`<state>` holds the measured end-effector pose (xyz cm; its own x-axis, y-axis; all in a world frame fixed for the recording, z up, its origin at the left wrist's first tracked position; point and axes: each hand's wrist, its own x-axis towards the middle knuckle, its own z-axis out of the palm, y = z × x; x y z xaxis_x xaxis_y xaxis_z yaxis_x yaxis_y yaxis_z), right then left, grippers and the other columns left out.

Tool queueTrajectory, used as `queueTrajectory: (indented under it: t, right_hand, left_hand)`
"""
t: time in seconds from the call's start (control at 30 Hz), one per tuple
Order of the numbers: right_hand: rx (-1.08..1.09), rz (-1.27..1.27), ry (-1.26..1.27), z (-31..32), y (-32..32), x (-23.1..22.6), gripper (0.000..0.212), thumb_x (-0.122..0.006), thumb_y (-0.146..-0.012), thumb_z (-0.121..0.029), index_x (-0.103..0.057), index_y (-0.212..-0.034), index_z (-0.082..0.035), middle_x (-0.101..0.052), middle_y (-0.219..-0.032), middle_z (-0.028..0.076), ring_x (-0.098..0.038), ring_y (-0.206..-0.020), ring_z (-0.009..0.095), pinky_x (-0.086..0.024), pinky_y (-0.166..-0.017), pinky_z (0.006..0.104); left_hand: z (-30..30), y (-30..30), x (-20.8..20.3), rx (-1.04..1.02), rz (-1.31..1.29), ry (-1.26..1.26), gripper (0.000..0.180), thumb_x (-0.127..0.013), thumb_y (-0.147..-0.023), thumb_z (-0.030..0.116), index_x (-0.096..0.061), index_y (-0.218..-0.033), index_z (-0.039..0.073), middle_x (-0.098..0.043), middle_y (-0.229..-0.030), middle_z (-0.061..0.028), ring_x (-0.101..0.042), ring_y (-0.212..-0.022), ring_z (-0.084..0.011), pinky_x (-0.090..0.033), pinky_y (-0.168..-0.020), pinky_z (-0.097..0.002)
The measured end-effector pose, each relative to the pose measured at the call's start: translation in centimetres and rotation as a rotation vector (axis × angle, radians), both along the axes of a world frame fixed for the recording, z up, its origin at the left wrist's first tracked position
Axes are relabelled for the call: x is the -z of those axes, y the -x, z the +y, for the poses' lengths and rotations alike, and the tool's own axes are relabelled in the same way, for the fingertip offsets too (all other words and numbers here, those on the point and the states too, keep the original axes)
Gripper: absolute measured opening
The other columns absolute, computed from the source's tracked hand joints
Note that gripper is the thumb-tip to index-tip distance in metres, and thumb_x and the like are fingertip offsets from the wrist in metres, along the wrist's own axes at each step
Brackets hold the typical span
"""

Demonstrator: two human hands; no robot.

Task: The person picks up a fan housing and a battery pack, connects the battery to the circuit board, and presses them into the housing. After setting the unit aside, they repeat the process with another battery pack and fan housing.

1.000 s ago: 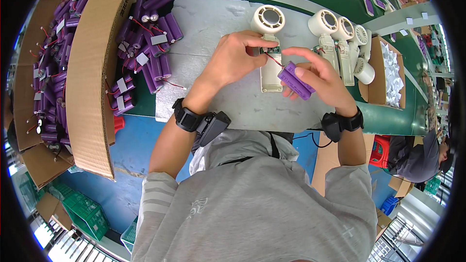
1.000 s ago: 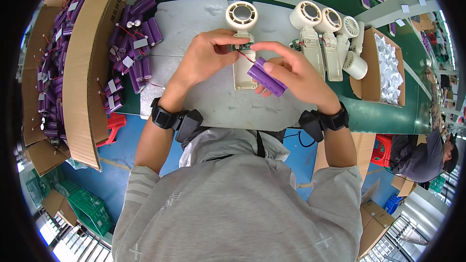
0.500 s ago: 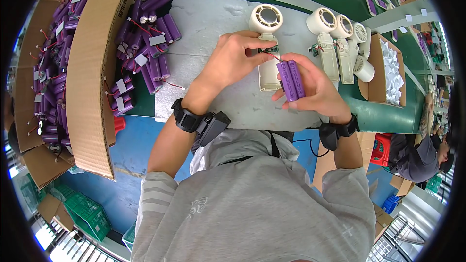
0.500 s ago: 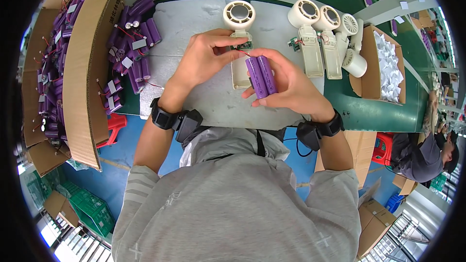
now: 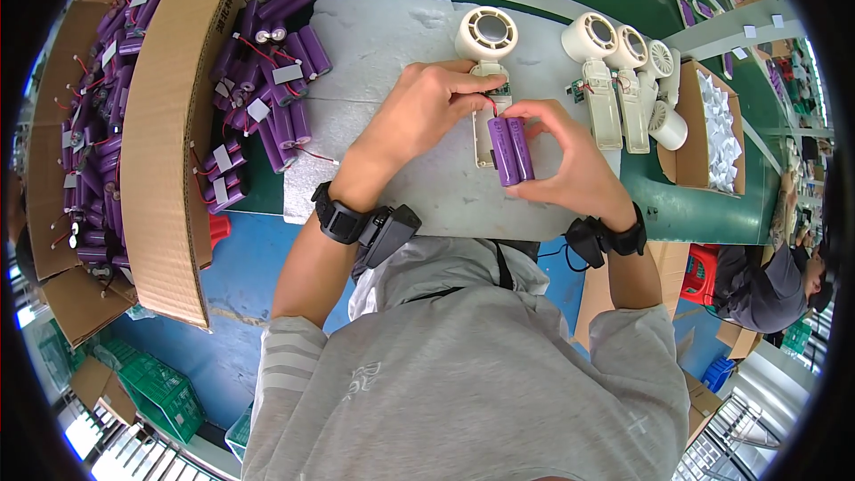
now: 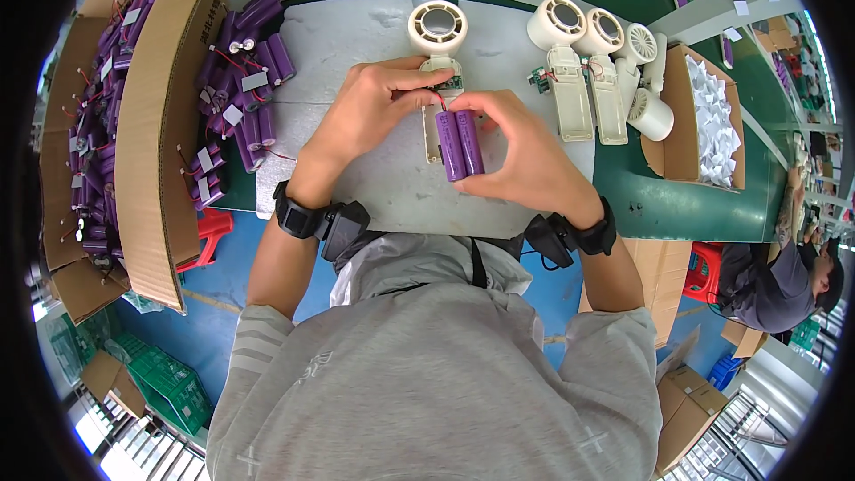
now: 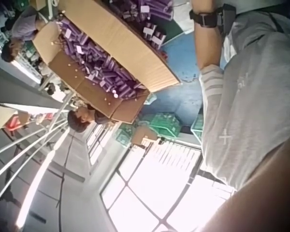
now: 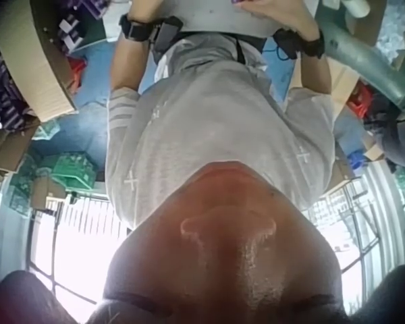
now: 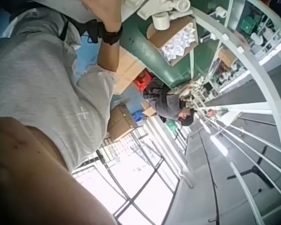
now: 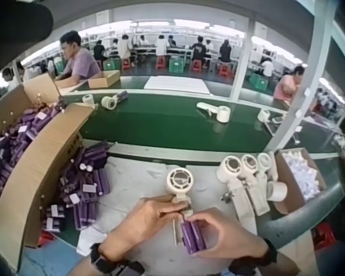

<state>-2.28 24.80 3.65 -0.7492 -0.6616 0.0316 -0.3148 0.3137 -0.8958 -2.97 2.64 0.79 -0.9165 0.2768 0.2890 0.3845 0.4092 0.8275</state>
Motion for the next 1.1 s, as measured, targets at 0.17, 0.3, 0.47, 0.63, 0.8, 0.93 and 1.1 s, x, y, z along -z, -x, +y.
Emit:
queueTrajectory:
  t: [0.17,0.3,0.47,0.63,0.8,0.93,1.1]
  right_hand:
    - [0.008,0.115,-0.092,-0.4,0.1,0.0,0.069,-0.082,-0.060,-0.009,-0.055,-0.123,-0.006,-0.055,-0.115,0.008,-0.055,-0.102,0.021,-0.045,-0.091,0.0330]
    - [0.007,0.134,-0.085,-0.6,0.3,0.4,0.069,-0.082,-0.060,-0.009,-0.055,-0.123,-0.006,-0.056,-0.114,0.008,-0.055,-0.100,0.021,-0.046,-0.090,0.0330]
    - [0.023,0.170,-0.076,-1.0,0.1,0.6,0.069,-0.082,-0.061,-0.007,-0.055,-0.124,-0.005,-0.056,-0.116,0.009,-0.056,-0.103,0.023,-0.047,-0.092,0.0341]
    - [0.012,0.365,-0.117,-1.2,0.0,0.5,0.066,-0.082,-0.061,-0.005,-0.058,-0.122,-0.004,-0.056,-0.121,0.010,-0.058,-0.108,0.025,-0.048,-0.094,0.0349]
    - [0.039,0.256,-0.128,-1.0,-0.4,0.5,0.061,-0.082,-0.061,-0.004,-0.061,-0.119,-0.003,-0.055,-0.127,0.010,-0.058,-0.110,0.026,-0.049,-0.094,0.0350]
    - [0.055,0.312,-0.128,-0.9,-0.5,0.8,0.058,-0.083,-0.062,-0.004,-0.063,-0.116,-0.003,-0.055,-0.130,0.009,-0.059,-0.110,0.026,-0.050,-0.094,0.0350]
    - [0.084,0.366,-0.117,-1.0,-0.7,0.9,0.054,-0.084,-0.062,-0.005,-0.065,-0.113,-0.002,-0.057,-0.129,0.009,-0.059,-0.109,0.026,-0.051,-0.092,0.0348]
  left_hand:
    - [0.0,0.0,0.1,0.020,0.005,-0.014,0.028,-0.069,-0.081,0.005,-0.069,-0.109,0.007,-0.067,-0.098,-0.0169,-0.066,-0.086,-0.0359,-0.052,-0.071,-0.0403]
    - [-0.1,0.0,0.2,0.024,0.030,-0.011,0.028,-0.067,-0.082,0.003,-0.069,-0.110,0.006,-0.067,-0.099,-0.0177,-0.065,-0.086,-0.0368,-0.051,-0.071,-0.0410]
    - [-0.1,-0.1,0.2,0.033,0.086,0.009,0.031,-0.064,-0.082,0.000,-0.068,-0.113,0.006,-0.066,-0.099,-0.0183,-0.065,-0.084,-0.0379,-0.051,-0.070,-0.0421]
    - [-0.3,0.0,0.3,0.047,0.094,0.027,0.033,-0.062,-0.082,-0.002,-0.067,-0.114,0.006,-0.066,-0.098,-0.0189,-0.065,-0.083,-0.0384,-0.050,-0.070,-0.0425]
    - [-0.3,-0.1,0.3,0.051,0.096,0.010,0.033,-0.060,-0.082,-0.004,-0.067,-0.113,0.006,-0.065,-0.097,-0.0198,-0.064,-0.082,-0.0386,-0.050,-0.069,-0.0422]
    - [-0.3,-0.1,0.3,0.043,0.105,0.011,0.032,-0.061,-0.083,-0.003,-0.067,-0.113,0.005,-0.065,-0.097,-0.0201,-0.064,-0.082,-0.0386,-0.050,-0.069,-0.0421]
    - [-0.2,-0.1,0.4,0.034,0.115,-0.012,0.031,-0.061,-0.084,-0.002,-0.067,-0.113,0.005,-0.066,-0.096,-0.0198,-0.064,-0.080,-0.0380,-0.050,-0.068,-0.0414]
